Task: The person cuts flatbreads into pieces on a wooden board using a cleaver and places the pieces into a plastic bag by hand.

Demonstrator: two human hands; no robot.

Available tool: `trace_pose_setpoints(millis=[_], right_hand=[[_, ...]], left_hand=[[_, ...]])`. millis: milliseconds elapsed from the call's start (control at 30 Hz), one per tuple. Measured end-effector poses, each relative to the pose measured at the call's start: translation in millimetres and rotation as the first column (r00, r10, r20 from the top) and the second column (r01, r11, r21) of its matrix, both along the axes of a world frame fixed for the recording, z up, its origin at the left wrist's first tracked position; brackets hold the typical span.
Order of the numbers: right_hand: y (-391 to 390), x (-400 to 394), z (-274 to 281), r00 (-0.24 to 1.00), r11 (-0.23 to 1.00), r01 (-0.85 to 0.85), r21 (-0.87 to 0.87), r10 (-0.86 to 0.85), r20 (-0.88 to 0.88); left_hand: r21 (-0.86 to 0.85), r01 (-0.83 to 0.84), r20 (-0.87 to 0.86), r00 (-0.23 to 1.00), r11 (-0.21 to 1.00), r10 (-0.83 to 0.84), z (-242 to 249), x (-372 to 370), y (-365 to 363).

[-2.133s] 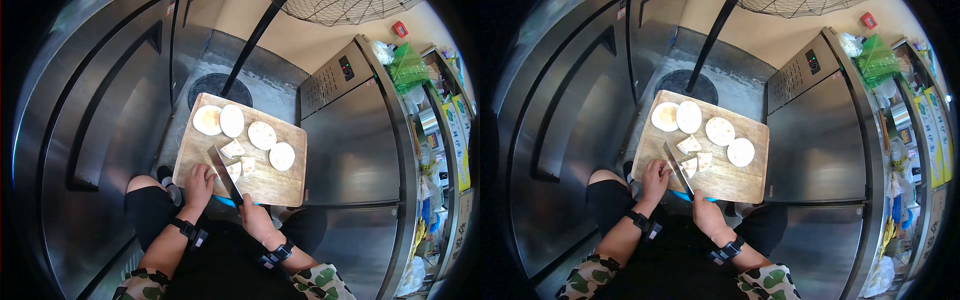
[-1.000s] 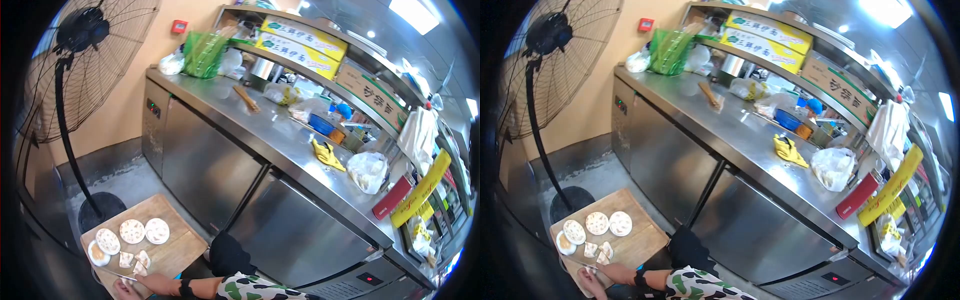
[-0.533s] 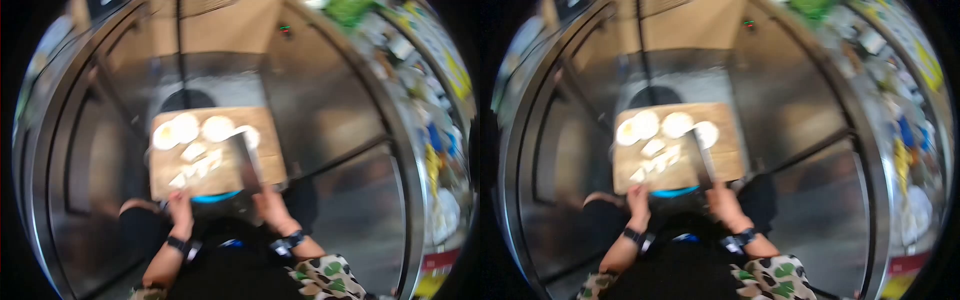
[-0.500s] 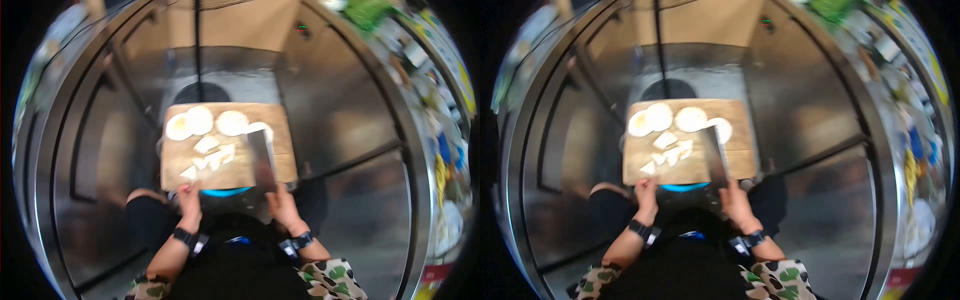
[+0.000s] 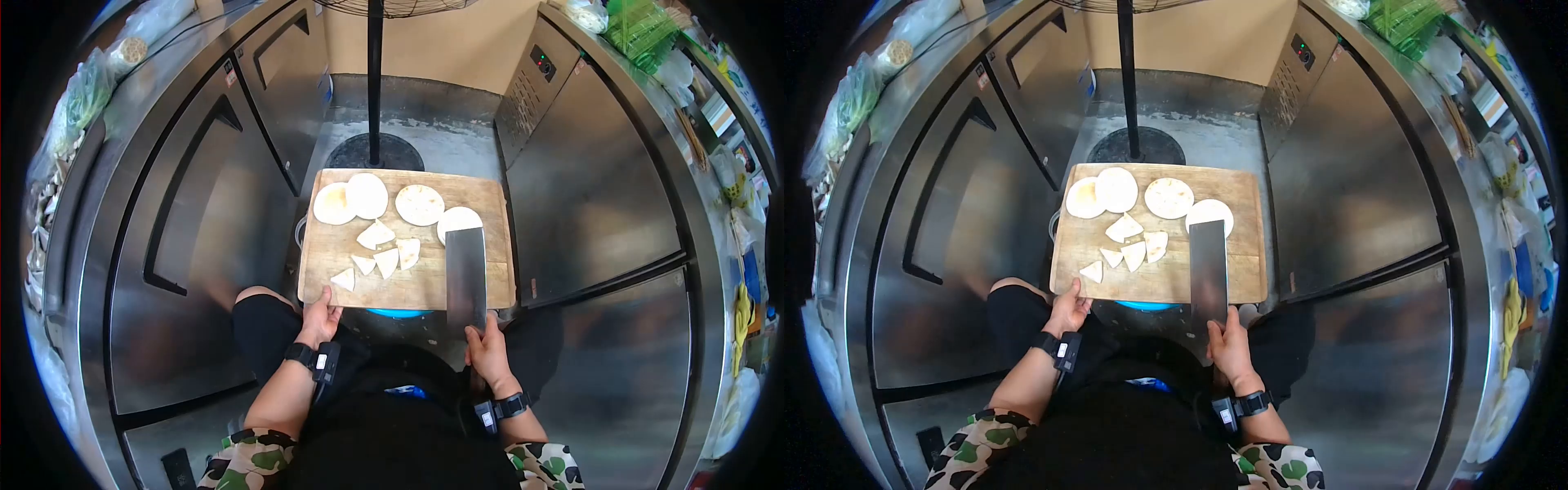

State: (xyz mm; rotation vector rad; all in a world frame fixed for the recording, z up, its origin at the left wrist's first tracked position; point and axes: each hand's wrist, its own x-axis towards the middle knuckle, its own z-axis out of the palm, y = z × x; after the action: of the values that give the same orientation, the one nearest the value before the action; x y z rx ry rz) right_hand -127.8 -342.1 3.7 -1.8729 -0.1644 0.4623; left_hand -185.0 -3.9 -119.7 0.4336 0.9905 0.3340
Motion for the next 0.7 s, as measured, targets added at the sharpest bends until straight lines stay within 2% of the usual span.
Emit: trace_pose_setpoints(millis=[100, 267, 333, 367, 400, 433, 467, 500, 533, 567, 600, 633, 700], right_hand=[[9, 13, 12, 1.000, 0.999, 0.006, -0.032, -0.007, -0.031], [18, 39, 16, 0.999, 0.996, -0.045, -0.079, 0.043, -0.026], [22, 42, 18, 0.998, 0.994, -0.064, -0.090, 0.062, -0.028], [22, 43, 15, 0.995, 0.989, -0.086, -0.116, 0.091, 0.037], [22, 42, 8, 0.988, 0.984, -0.105, -0.145, 0.120, 0.100], [22, 41, 7, 0.976, 0.977, -0.120, -0.176, 0.149, 0.159], [24, 41, 9, 0.974, 0.970, -0.131, -0.205, 0.165, 0.154], [29, 41, 16, 0.972, 0.961, -0.143, -0.236, 0.182, 0.152], [33, 39, 21, 0.968, 0.950, -0.156, -0.270, 0.201, 0.149], [35, 38, 21, 0.948, 0.937, -0.184, -0.296, 0.248, 0.198], [37, 38, 21, 0.922, 0.922, -0.209, -0.325, 0.296, 0.248], [40, 38, 21, 0.892, 0.906, -0.232, -0.353, 0.343, 0.295], [45, 36, 26, 0.867, 0.865, -0.270, -0.423, 0.410, 0.283]], left_hand=[[-0.063, 0.007, -0.056, 0.998, 0.998, -0.010, 15, -7, 0], [0.094, 0.185, -0.237, 0.958, 0.978, -0.159, 10, -4, -1], [-0.090, 0.312, -0.267, 0.907, 0.946, -0.325, 28, -8, -12], [-0.182, 0.370, -0.270, 0.872, 0.911, -0.408, 39, -11, -18], [-0.127, 0.549, -0.224, 0.796, 0.826, -0.563, 65, -13, -32], [0.031, 0.696, -0.156, 0.712, 0.717, -0.684, 81, -11, -41], [0.300, 0.729, -0.169, 0.675, 0.615, -0.718, 77, -4, -46], [0.544, 0.699, -0.189, 0.640, 0.463, -0.744, 72, 5, -50], [0.764, 0.617, -0.390, 0.677, 0.192, -0.624, 82, 19, -55], [0.846, 0.515, -0.520, 0.736, -0.138, -0.434, 101, 39, -58], [0.779, 0.414, -0.554, 0.806, -0.471, -0.207, 111, 53, -58], [0.760, 0.435, -0.574, 0.797, -0.484, -0.185, 106, 60, -57], [0.719, 0.474, -0.614, 0.776, -0.508, -0.145, 91, 73, -56]])
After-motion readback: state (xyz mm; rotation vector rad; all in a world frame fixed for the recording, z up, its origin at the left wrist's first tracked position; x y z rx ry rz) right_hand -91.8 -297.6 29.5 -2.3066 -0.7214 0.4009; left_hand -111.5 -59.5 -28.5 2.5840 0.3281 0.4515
